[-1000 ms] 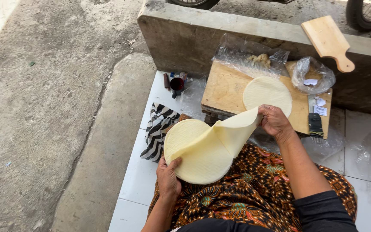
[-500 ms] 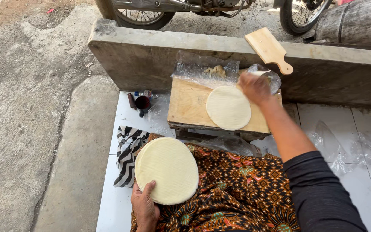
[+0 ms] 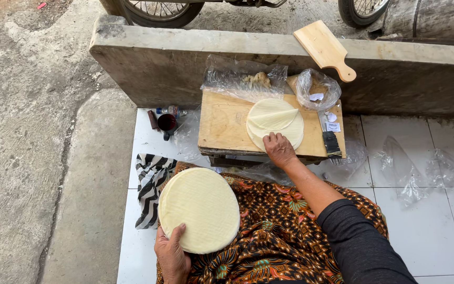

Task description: The person stacks several circles of dough on a wooden board, flattens them together by hand, and then cuts the stack into smaller pieces using a knife.

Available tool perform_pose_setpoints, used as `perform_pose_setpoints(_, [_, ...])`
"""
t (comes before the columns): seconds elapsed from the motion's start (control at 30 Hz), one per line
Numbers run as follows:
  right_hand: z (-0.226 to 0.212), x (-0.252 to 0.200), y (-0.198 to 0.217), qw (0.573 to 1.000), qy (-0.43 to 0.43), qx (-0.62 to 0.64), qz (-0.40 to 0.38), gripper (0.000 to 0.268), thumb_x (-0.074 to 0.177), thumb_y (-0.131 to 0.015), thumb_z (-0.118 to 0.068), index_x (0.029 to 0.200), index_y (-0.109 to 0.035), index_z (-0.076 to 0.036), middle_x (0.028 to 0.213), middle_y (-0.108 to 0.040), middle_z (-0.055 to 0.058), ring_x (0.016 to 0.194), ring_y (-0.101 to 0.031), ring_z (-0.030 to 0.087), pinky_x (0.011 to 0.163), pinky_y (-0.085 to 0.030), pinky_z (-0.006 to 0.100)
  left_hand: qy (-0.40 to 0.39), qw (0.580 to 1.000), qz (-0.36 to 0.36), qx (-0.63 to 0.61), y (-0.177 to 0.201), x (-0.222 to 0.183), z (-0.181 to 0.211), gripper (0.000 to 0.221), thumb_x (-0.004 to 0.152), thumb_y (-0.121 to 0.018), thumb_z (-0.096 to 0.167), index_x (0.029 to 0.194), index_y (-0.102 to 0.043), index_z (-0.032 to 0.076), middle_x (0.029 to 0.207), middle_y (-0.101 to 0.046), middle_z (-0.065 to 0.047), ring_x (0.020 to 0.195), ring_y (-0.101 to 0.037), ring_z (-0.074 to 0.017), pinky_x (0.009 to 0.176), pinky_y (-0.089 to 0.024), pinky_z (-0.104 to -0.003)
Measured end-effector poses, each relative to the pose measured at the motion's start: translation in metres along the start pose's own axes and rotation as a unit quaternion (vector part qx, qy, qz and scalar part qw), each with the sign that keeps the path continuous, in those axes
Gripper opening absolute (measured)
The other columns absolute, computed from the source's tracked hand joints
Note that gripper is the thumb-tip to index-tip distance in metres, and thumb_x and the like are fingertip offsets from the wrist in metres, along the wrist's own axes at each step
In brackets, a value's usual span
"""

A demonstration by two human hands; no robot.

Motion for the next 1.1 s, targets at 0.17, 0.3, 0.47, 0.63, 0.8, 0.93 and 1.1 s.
perform_pose_setpoints(0.17, [0.052, 0.032, 0.0, 0.985, -0.115, 0.12, 0.04, 0.009, 0.101, -0.053, -0.01, 0.1, -0.057, -0.002, 0.096, -0.068, 0.022, 0.088, -0.071, 0.036, 0.075, -0.061, 0.044, 0.0, 1.0, 0.007, 0.006, -0.004, -0.002, 0.0, 0.051, 0.085, -0.062, -0.007, 0.134, -0.048, -0.009, 0.114, -0.068, -0.026, 0.093, -0.072, -0.0267, 0.08, -0.063, -0.038])
perform_pose_setpoints(0.3, [0.136, 0.079, 0.056, 0.983, -0.104, 0.119, 0.098, 0.012, 0.106, -0.055, -0.009, 0.096, -0.06, -0.002, 0.084, -0.07, 0.021, 0.072, -0.071, 0.034, 0.058, -0.06, 0.043, -0.008, 1.0, 0.002, 0.011, -0.002, -0.003, 0.001, 0.049, 0.086, -0.062, -0.006, 0.133, -0.048, -0.01, 0.112, -0.068, -0.028, 0.092, -0.072, -0.0279, 0.079, -0.062, -0.039])
perform_pose_setpoints(0.47, [0.168, 0.107, 0.141, 0.969, 0.001, 0.057, 0.242, 0.015, 0.094, -0.059, 0.0, 0.101, -0.068, -0.01, 0.094, -0.075, 0.011, 0.087, -0.073, 0.031, 0.076, -0.06, 0.042, -0.005, 1.0, 0.01, 0.008, -0.006, -0.002, 0.001, 0.048, 0.086, -0.062, -0.006, 0.132, -0.049, -0.01, 0.113, -0.068, -0.027, 0.093, -0.072, -0.0282, 0.08, -0.063, -0.039])
perform_pose_setpoints(0.63, [0.113, 0.079, 0.108, 0.991, 0.036, 0.032, 0.121, 0.019, 0.101, -0.06, 0.002, 0.104, -0.074, -0.01, 0.099, -0.077, 0.012, 0.083, -0.075, 0.025, 0.074, -0.062, 0.035, 0.001, 1.0, 0.015, 0.009, -0.005, -0.002, 0.003, 0.048, 0.086, -0.062, -0.006, 0.132, -0.049, -0.009, 0.113, -0.068, -0.027, 0.092, -0.072, -0.0282, 0.08, -0.063, -0.039])
perform_pose_setpoints(0.8, [0.037, 0.018, 0.048, 0.993, 0.048, 0.05, 0.098, 0.023, 0.092, -0.063, -0.003, 0.111, -0.071, -0.011, 0.11, -0.075, 0.011, 0.091, -0.072, 0.023, 0.08, -0.06, 0.034, 0.008, 0.999, 0.019, 0.026, -0.004, -0.002, 0.003, 0.048, 0.086, -0.062, -0.007, 0.132, -0.048, -0.01, 0.111, -0.067, -0.028, 0.092, -0.073, -0.0283, 0.079, -0.063, -0.039])
perform_pose_setpoints(0.93, [0.019, -0.007, 0.035, 0.995, 0.045, 0.051, 0.068, 0.032, 0.083, -0.066, -0.005, 0.115, -0.068, -0.007, 0.113, -0.07, 0.009, 0.094, -0.067, 0.024, 0.082, -0.057, 0.036, 0.005, 0.999, 0.006, 0.034, -0.005, -0.002, 0.003, 0.049, 0.087, -0.061, -0.006, 0.133, -0.046, -0.009, 0.11, -0.067, -0.029, 0.091, -0.073, -0.0283, 0.077, -0.063, -0.039])
perform_pose_setpoints(1.1, [0.006, -0.016, 0.031, 0.996, 0.051, 0.051, 0.048, 0.036, 0.081, -0.067, -0.006, 0.117, -0.067, -0.005, 0.114, -0.069, 0.01, 0.095, -0.066, 0.026, 0.081, -0.058, 0.037, -0.006, 1.0, -0.012, 0.02, -0.004, -0.003, 0.003, 0.049, 0.087, -0.062, -0.004, 0.133, -0.047, -0.009, 0.113, -0.068, -0.026, 0.093, -0.072, -0.0256, 0.079, -0.063, -0.037])
Point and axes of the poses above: each hand's wrist, its own x-axis towards the middle knuckle, its own y-axis out of the back of the hand, z = x × y, the point moved 4 cm from there along x, towards the middle knuckle
